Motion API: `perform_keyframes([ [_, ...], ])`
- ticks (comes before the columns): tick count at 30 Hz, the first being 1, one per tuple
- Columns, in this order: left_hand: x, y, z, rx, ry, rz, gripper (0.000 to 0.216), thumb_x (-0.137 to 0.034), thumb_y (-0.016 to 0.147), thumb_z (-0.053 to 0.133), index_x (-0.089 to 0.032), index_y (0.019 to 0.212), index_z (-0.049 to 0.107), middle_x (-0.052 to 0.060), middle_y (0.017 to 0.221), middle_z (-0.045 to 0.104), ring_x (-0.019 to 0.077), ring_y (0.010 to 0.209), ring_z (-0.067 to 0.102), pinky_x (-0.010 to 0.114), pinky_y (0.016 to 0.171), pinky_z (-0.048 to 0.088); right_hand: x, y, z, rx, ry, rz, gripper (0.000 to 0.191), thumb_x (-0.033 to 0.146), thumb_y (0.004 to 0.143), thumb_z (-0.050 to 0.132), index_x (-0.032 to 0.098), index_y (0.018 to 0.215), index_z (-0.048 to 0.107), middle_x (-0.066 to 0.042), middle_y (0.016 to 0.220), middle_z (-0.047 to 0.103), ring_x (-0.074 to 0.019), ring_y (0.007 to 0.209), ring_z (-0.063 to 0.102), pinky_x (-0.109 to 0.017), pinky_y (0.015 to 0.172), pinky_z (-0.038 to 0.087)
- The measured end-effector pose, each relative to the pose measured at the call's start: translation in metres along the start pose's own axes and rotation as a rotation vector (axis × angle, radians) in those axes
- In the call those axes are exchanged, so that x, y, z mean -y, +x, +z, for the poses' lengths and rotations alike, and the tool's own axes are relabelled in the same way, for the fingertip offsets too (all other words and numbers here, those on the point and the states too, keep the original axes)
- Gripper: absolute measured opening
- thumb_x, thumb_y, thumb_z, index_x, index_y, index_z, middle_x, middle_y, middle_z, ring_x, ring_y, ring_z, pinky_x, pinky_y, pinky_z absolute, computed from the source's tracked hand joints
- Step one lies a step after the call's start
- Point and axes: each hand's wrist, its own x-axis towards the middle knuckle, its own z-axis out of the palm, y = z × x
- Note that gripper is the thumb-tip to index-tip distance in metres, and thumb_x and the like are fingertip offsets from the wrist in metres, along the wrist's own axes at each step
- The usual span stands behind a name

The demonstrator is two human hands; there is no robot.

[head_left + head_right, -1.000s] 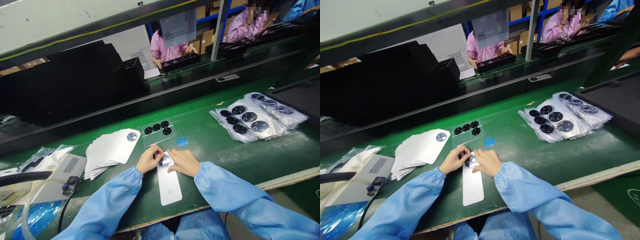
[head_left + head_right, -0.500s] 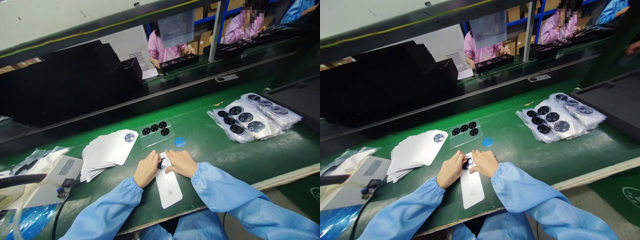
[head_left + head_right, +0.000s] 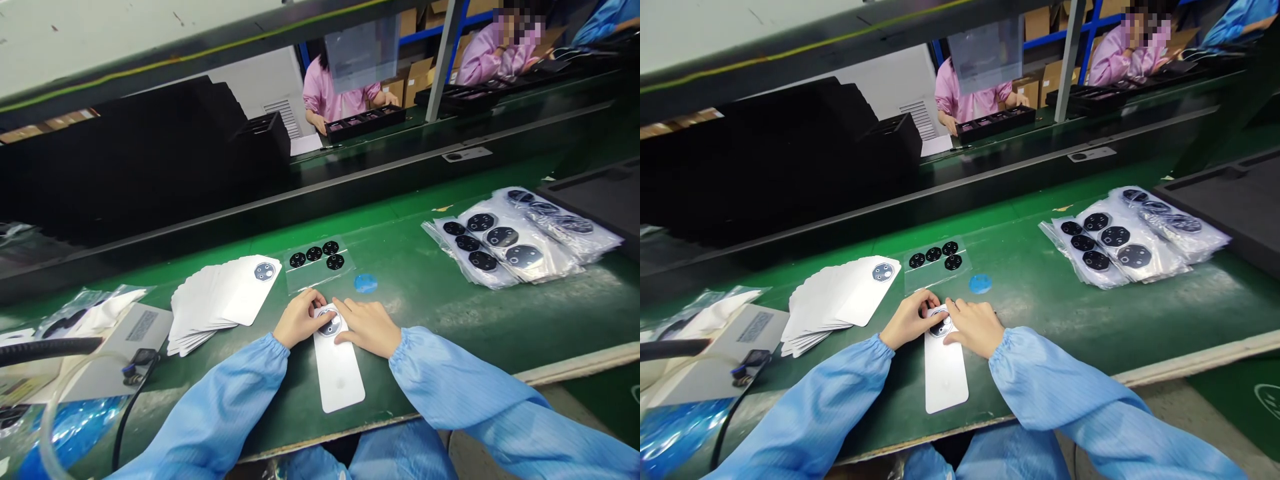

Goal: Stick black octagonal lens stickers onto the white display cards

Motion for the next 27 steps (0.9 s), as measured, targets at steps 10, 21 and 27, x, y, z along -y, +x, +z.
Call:
perform_keyframes([
  [10,0.000,0.007,-0.005,0.058,-0.097,-0.063,0.026,-0.043,0.077,0.064,-0.018,0.079,0.059,-0.002,0.075,0.056,0.0101,0.058,0.050,0.024,0.058,0.042,0.001,-0.001,-0.002,-0.008,0.005,0.002,0.071,0.054,0.084,0.063,0.011,0.137,0.043,-0.009,0.108,0.063,-0.0259,0.094,0.064,-0.031,0.064,0.046],
  [21,0.000,0.006,-0.006,0.031,-0.142,-0.081,0.013,-0.030,0.076,0.063,-0.018,0.077,0.058,-0.002,0.077,0.059,0.0091,0.058,0.052,0.023,0.060,0.044,0.000,0.000,-0.003,0.001,0.014,0.007,0.070,0.054,0.085,0.062,0.012,0.138,0.042,-0.010,0.109,0.063,-0.0257,0.096,0.063,-0.031,0.065,0.045],
  [27,0.002,0.003,0.000,-0.008,-0.125,-0.096,0.017,-0.030,0.078,0.064,-0.016,0.076,0.055,-0.002,0.076,0.057,0.0084,0.057,0.051,0.025,0.060,0.044,0.001,-0.001,-0.003,0.002,0.011,0.019,0.069,0.053,0.085,0.061,0.014,0.139,0.042,-0.010,0.110,0.062,-0.0261,0.093,0.064,-0.032,0.064,0.045],
])
